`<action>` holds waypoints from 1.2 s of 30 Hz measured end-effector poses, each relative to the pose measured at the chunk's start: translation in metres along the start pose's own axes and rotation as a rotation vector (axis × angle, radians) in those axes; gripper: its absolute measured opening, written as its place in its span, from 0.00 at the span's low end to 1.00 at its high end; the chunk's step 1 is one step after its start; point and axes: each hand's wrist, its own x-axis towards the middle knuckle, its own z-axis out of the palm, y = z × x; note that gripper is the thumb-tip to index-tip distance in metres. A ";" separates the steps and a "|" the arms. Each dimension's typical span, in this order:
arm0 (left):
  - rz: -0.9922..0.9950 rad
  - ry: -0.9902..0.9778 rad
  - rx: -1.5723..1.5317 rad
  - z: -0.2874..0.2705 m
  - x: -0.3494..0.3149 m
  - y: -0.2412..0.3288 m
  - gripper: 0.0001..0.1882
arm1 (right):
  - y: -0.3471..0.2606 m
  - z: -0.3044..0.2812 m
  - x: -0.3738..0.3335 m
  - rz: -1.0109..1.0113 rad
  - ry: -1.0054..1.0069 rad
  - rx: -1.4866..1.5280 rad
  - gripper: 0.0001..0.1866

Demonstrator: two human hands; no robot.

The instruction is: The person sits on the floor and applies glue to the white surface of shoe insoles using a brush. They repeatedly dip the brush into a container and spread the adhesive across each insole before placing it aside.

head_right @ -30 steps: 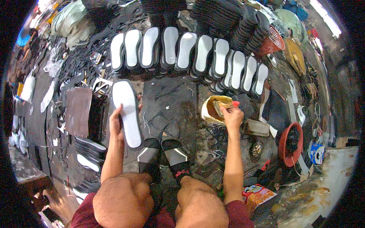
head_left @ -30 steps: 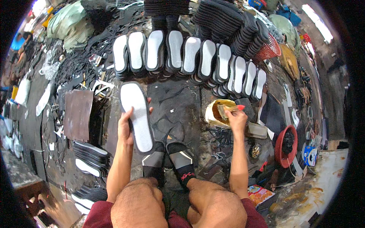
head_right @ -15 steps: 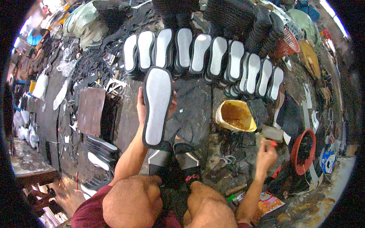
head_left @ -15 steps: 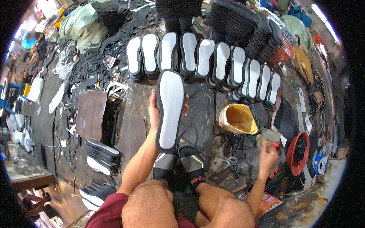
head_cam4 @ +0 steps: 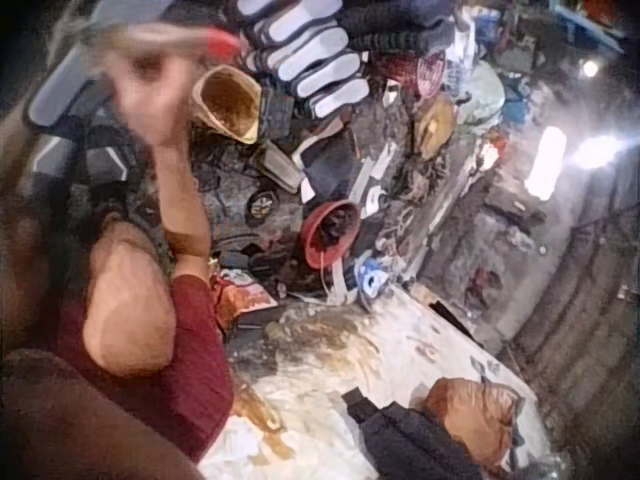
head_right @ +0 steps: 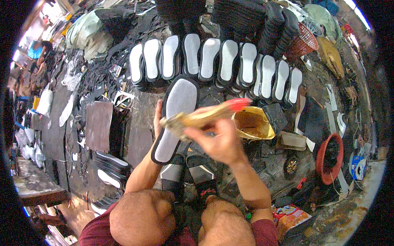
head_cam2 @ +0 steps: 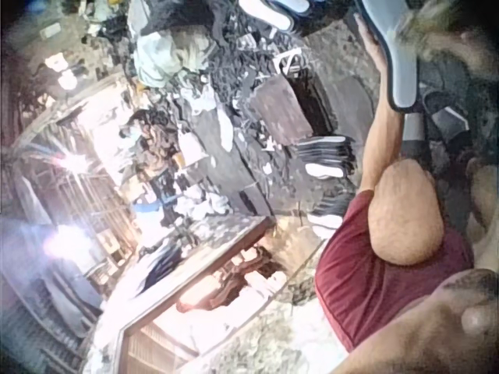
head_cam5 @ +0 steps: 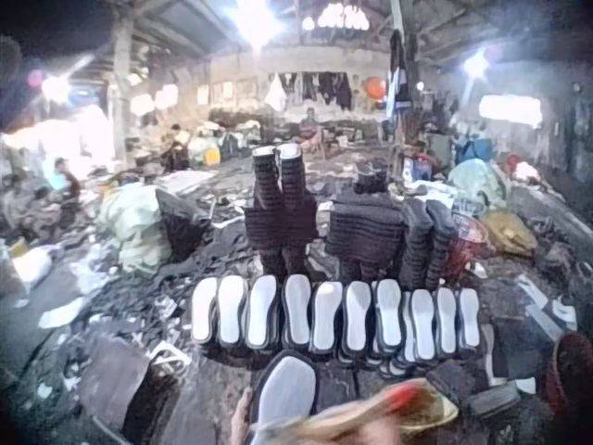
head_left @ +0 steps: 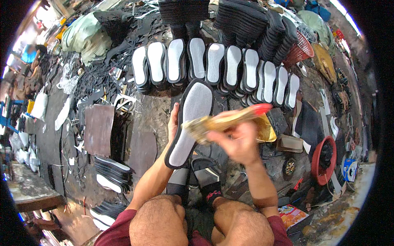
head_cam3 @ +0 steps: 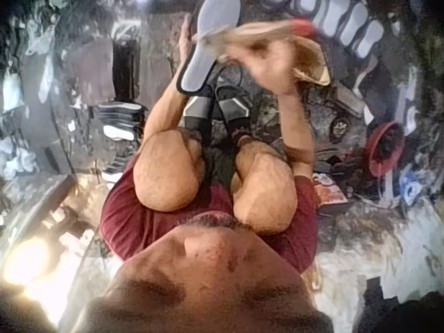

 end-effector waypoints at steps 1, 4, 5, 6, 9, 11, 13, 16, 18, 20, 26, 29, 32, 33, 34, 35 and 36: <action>0.057 -0.010 0.036 0.020 -0.008 0.004 0.46 | 0.008 0.012 0.003 -0.087 -0.070 -0.096 0.17; -0.100 -0.406 -0.379 -0.036 0.011 0.007 0.41 | 0.021 0.019 0.030 -0.429 0.062 -0.498 0.13; -0.057 -0.119 -0.288 -0.013 0.009 0.000 0.40 | 0.033 0.006 0.049 -0.410 0.150 -0.520 0.13; -0.015 0.163 -0.187 0.011 0.004 -0.003 0.39 | 0.040 -0.001 0.059 -0.394 0.239 -0.543 0.13; -0.081 -0.226 -0.168 -0.024 0.012 0.014 0.40 | 0.035 0.023 0.053 -0.472 0.135 -0.460 0.12; -0.078 -0.034 -0.310 -0.016 0.014 0.013 0.41 | 0.037 0.036 0.036 -0.485 0.059 -0.463 0.11; -0.043 -0.106 -0.377 -0.014 0.015 0.009 0.42 | 0.041 0.045 0.029 -0.432 0.063 -0.438 0.12; -0.085 -0.217 -0.416 -0.041 0.019 0.007 0.45 | 0.042 0.056 0.025 -0.336 0.069 -0.422 0.12; -0.135 -0.277 -0.443 -0.043 0.019 0.010 0.47 | 0.042 0.061 0.021 -0.376 0.052 -0.428 0.12; -0.209 -0.291 -0.547 -0.039 0.019 0.013 0.48 | 0.039 0.062 0.019 -0.328 0.039 -0.370 0.12; -0.067 -0.323 -0.392 -0.087 0.046 0.018 0.45 | 0.029 0.075 0.010 -0.382 -0.083 -0.394 0.10; 0.077 0.015 -0.290 -0.085 0.045 0.017 0.40 | 0.034 0.074 0.006 -0.382 -0.170 -0.404 0.11; 0.114 0.255 -0.283 -0.063 0.042 0.012 0.39 | 0.044 0.065 -0.017 -0.468 -0.317 -0.453 0.17; 0.144 0.319 -0.312 -0.064 0.037 0.020 0.39 | 0.040 0.072 -0.028 -0.490 -0.387 -0.378 0.17; 0.173 0.246 -0.351 -0.080 0.037 0.023 0.40 | 0.035 0.078 -0.036 -0.513 -0.456 -0.303 0.18; 0.147 0.199 -0.404 -0.071 0.035 0.026 0.39 | 0.027 0.072 -0.039 -0.489 -0.442 -0.172 0.13; 0.124 0.165 -0.452 -0.059 0.027 0.030 0.39 | 0.019 0.061 -0.031 -0.512 -0.316 -0.236 0.12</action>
